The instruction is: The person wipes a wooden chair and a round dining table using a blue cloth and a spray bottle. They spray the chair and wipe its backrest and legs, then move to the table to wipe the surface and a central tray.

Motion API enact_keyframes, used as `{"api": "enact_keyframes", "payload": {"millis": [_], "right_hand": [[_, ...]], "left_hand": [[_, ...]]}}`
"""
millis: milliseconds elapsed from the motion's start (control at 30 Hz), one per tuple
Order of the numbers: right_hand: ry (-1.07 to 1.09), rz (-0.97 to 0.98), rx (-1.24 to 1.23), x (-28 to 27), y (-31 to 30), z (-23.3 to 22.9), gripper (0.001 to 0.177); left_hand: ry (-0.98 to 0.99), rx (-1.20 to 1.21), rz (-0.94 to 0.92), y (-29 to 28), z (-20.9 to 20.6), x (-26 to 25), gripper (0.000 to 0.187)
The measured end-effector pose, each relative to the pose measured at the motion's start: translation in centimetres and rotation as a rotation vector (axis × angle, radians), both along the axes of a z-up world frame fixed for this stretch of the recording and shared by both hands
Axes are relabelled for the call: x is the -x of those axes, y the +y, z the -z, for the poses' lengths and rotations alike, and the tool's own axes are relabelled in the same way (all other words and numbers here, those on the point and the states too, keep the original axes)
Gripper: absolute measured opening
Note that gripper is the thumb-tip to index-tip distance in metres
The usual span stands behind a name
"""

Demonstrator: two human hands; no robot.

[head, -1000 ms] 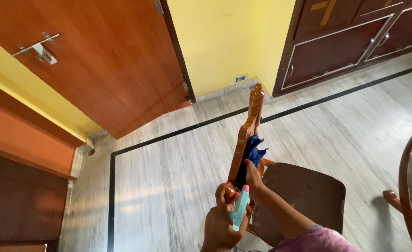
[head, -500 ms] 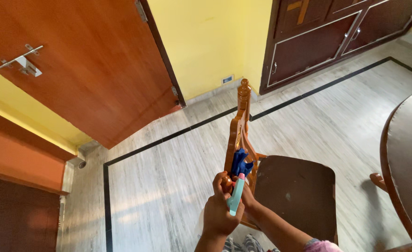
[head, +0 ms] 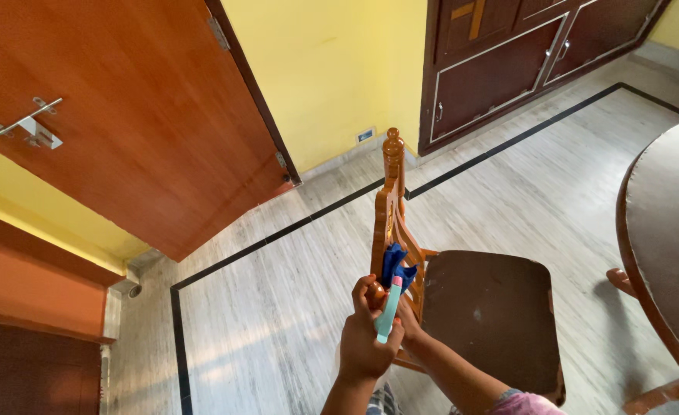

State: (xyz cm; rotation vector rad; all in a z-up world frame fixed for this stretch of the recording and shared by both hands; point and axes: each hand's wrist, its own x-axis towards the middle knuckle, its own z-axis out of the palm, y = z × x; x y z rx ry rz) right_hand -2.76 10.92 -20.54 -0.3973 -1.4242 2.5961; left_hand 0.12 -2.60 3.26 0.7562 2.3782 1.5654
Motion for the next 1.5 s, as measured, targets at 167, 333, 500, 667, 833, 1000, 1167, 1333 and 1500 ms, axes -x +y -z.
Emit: {"api": "enact_keyframes", "payload": {"millis": [167, 333, 500, 667, 833, 1000, 1167, 1333, 1500], "right_hand": [[-0.073, -0.001, 0.024, 0.3, -0.5, 2.8, 0.036], [-0.215, -0.006, -0.052, 0.3, -0.5, 3.9, 0.035], [-0.291, -0.049, -0.077, -0.1, -0.5, 5.0, 0.038], [-0.287, -0.044, -0.194, 1.2, 0.0, 8.9, 0.054], [-0.243, -0.068, -0.198, 1.9, 1.5, 12.2, 0.049], [-0.355, -0.076, -0.360, 1.8, 2.2, 10.8, 0.059], [-0.234, 0.057, -0.035, 1.2, 1.3, 5.9, 0.040], [-0.157, 0.098, 0.032, 1.7, 0.8, 2.6, 0.039], [-0.015, 0.161, -0.014, 1.6, -0.3, 2.8, 0.035]], "left_hand": [[0.016, -0.012, 0.033, 0.0, 0.5, 0.3, 0.084], [-0.033, 0.020, 0.027, -0.1, 0.8, 0.4, 0.085], [-0.001, -0.052, 0.059, -0.2, 1.1, 0.5, 0.086], [0.056, -0.082, 0.081, -0.3, 1.7, 0.7, 0.082], [0.071, -0.080, 0.095, -0.4, 2.1, 0.8, 0.082], [0.095, -0.087, 0.068, -0.3, 2.1, 0.5, 0.079], [0.069, -0.091, 0.060, -0.3, 1.6, 0.2, 0.079], [0.030, -0.051, 0.054, -0.1, 1.1, 0.2, 0.080], [0.031, -0.037, 0.032, -0.1, 1.1, -0.2, 0.080]]}}
